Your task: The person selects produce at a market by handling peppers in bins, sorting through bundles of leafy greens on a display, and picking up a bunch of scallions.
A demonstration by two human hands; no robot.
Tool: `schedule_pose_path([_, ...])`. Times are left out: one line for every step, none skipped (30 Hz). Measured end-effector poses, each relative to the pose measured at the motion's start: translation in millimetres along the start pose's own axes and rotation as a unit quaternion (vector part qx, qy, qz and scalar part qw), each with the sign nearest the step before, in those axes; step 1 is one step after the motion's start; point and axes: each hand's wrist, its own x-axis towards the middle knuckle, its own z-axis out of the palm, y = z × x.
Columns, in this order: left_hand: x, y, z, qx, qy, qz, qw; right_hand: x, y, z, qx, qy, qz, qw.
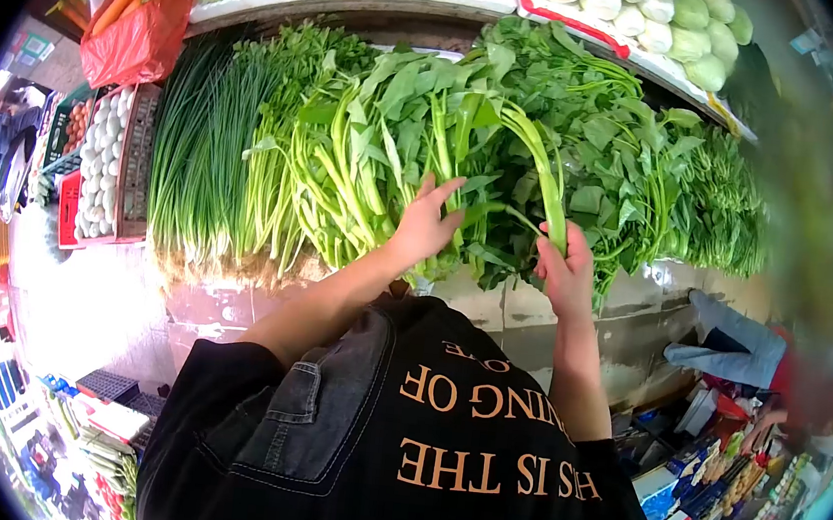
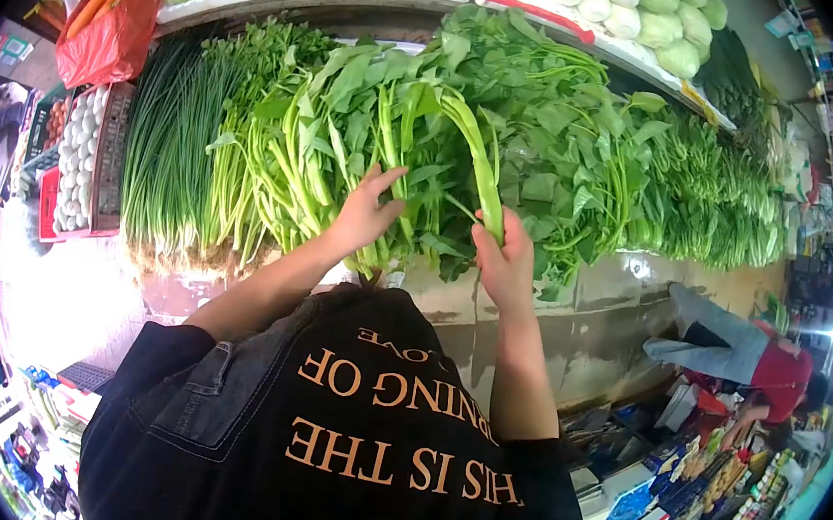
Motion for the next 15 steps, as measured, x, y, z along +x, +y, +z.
schedule_pose_path([8.2, -21.7, 15.7, -0.013, -0.006, -0.015, 1.0, -1.1, -8.6, -1.6, 0.005, 0.002, -0.008, 1.0])
schedule_pose_path([12.6, -32.1, 24.6, -0.025, -0.013, -0.031, 0.999, -1.2, -13.5, -4.8, 0.02, 0.005, -0.014, 1.0])
schedule_pose_path([12.7, -31.1, 26.6, 0.001, -0.031, -0.068, 0.997, -0.8, -17.2, -9.1, 0.034, 0.007, -0.02, 0.999])
schedule_pose_path([14.3, -35.0, 29.4, -0.058, -0.038, -0.103, 0.992, -0.1, -21.3, -13.6, 0.049, 0.01, -0.025, 0.998])
schedule_pose_path([16.0, -42.6, 32.9, -0.116, -0.046, -0.139, 0.982, 0.3, -27.9, -18.6, 0.043, 0.001, -0.036, 0.998])
schedule_pose_path([17.4, -36.2, 30.2, -0.173, -0.052, -0.175, 0.968, 1.6, -34.1, -20.4, 0.049, -0.002, -0.056, 0.997])
schedule_pose_path([16.4, -29.3, 27.9, -0.219, -0.031, -0.189, 0.957, 3.5, -39.9, -21.7, 0.055, -0.005, -0.077, 0.996])
schedule_pose_path([15.4, -22.0, 24.0, -0.226, -0.017, -0.176, 0.958, 6.1, -45.3, -23.2, 0.061, -0.007, -0.098, 0.993])
schedule_pose_path([14.5, -17.9, 19.6, -0.233, -0.002, -0.164, 0.958, 10.4, -50.1, -24.6, 0.075, -0.017, -0.107, 0.991])
schedule_pose_path([13.6, -17.0, 17.3, -0.241, 0.014, -0.152, 0.959, 15.6, -53.9, -23.2, 0.096, -0.018, -0.121, 0.988])
schedule_pose_path([12.8, -18.0, 16.9, -0.212, 0.039, -0.106, 0.971, 20.8, -57.2, -19.2, 0.117, -0.018, -0.136, 0.984])
schedule_pose_path([11.2, -15.5, 16.9, -0.224, 0.041, -0.098, 0.969, 26.5, -58.4, -14.9, 0.138, -0.019, -0.15, 0.979])
schedule_pose_path([8.1, -9.5, 15.8, -0.236, 0.044, -0.09, 0.966, 33.0, -53.5, -10.7, 0.17, -0.036, -0.155, 0.972])
schedule_pose_path([4.3, -2.3, 14.0, -0.249, 0.049, -0.082, 0.964, 36.7, -47.5, -2.2, 0.184, -0.041, -0.142, 0.972])
schedule_pose_path([-0.9, 11.6, 11.0, -0.278, 0.035, -0.117, 0.953, 40.8, -40.1, 9.2, 0.197, -0.046, -0.129, 0.971])
